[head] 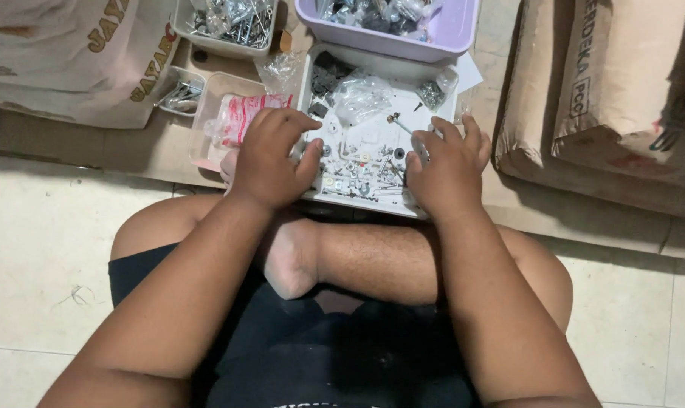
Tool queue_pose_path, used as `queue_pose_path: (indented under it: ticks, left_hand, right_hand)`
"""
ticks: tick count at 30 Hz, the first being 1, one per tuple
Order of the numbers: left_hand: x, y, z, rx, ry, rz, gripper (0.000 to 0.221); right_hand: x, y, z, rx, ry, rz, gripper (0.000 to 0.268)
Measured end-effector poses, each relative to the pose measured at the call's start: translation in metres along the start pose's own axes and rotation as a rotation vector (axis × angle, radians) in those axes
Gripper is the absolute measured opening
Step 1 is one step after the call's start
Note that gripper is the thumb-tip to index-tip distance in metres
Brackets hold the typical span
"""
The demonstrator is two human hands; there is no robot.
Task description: The person sorts through various metal hardware components, picking up small screws and nuts from a white tray and placing them into different plastic bags and containers by hand.
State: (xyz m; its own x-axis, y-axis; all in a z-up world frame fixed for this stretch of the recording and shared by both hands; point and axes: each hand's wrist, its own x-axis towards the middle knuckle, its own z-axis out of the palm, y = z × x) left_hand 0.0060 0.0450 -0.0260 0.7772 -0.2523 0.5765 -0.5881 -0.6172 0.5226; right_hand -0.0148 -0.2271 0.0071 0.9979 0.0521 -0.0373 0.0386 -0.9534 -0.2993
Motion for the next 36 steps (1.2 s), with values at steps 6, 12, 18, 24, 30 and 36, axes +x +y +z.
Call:
queue_pose_path:
  ticks: [6, 12, 18, 24, 30, 36]
  left_hand:
    - [-0.006, -0.008, 0.006, 0.085, -0.070, -0.006, 0.023]
    - [-0.001, 0.011, -0.003, 0.057, -0.248, 0.007, 0.036]
    - [-0.001, 0.019, -0.005, 0.196, -0.208, -0.073, 0.027]
    - [-0.004, 0.003, -0.002, 0.032, -0.163, -0.309, 0.023]
    - [0.000, 0.001, -0.007, -0.182, -0.086, -0.425, 0.018]
    - [0.003, -0.003, -0.006, -0.318, -0.041, -0.456, 0.014]
  right_hand:
    - [-0.010, -0.007, -0.002, 0.027, -0.017, -0.022, 0.028]
    - [-0.011, -0.012, 0.001, 0.062, 0.094, -0.140, 0.025]
    - [-0.015, -0.012, 0.015, 0.066, 0.246, -0.368, 0.021]
    - [-0.013, -0.012, 0.015, 0.047, 0.107, -0.310, 0.017]
    - [-0.012, -0.014, 0.013, 0.087, 0.186, -0.401, 0.013]
    - [-0.007, -0.023, 0.012, 0.055, 0.148, -0.444, 0.016]
